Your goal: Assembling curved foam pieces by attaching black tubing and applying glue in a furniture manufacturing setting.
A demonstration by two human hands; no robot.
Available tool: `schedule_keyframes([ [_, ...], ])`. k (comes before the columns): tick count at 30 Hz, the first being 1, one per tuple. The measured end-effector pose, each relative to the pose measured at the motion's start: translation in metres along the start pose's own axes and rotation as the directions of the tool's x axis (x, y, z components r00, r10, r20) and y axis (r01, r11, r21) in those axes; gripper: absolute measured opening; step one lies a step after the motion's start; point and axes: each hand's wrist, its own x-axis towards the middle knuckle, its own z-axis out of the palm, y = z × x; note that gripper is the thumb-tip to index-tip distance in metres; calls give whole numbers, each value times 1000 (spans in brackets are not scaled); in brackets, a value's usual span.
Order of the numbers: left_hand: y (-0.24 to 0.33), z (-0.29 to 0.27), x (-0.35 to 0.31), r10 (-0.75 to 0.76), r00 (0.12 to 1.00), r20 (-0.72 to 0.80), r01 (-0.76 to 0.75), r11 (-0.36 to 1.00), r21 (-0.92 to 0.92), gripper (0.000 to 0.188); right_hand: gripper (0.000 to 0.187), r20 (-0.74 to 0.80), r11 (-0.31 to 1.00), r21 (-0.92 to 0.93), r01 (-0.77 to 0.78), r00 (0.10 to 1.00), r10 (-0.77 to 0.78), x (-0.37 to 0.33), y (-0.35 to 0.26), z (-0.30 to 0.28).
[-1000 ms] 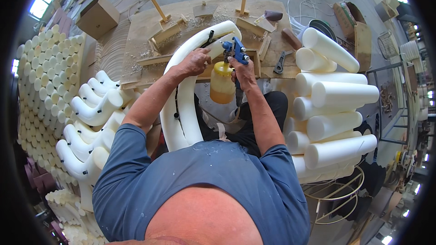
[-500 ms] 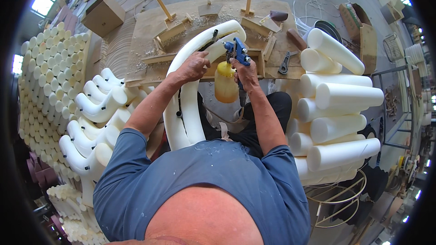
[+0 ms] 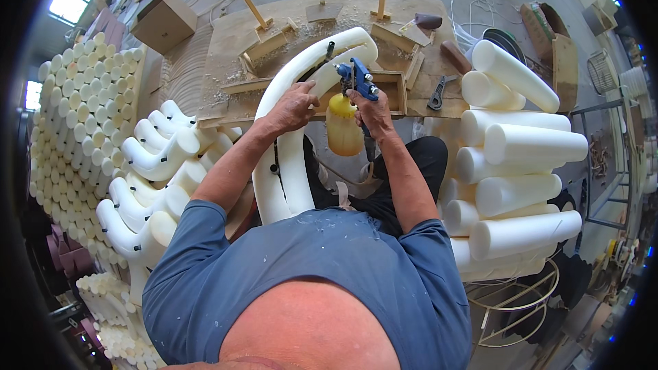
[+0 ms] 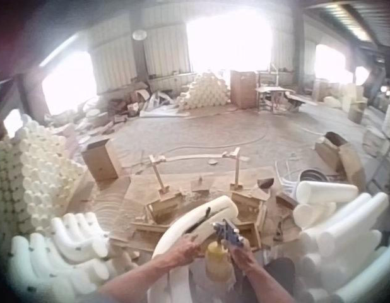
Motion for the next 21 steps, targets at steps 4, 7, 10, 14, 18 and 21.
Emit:
schedule_keyframes([
  [4,2,-2,-4,-9,1000,1,9,1000,-11,23,25,50,1000,-6,-11,999,11,-5,4,3],
  [7,3,-3,-8,1,1000,-28,0,1000,8,24,25,168,996,-77,-44,984,57,-10,4,3],
  [10,5,-3,-13,-20,1000,-23,21,1000,17,25,25,174,993,-111,-28,984,48,-11,5,3],
  [14,6,-2,-17,-8,999,-37,8,1000,11,25,25,63,1000,-5,-4,998,4,-2,9,0],
  [18,8,-1,-19,-19,999,-44,20,999,30,26,25,40,1000,15,18,999,-19,0,12,0],
  [21,10,-2,-20,-18,999,-32,19,999,30,29,26,108,1000,-26,14,994,-11,-6,13,1],
])
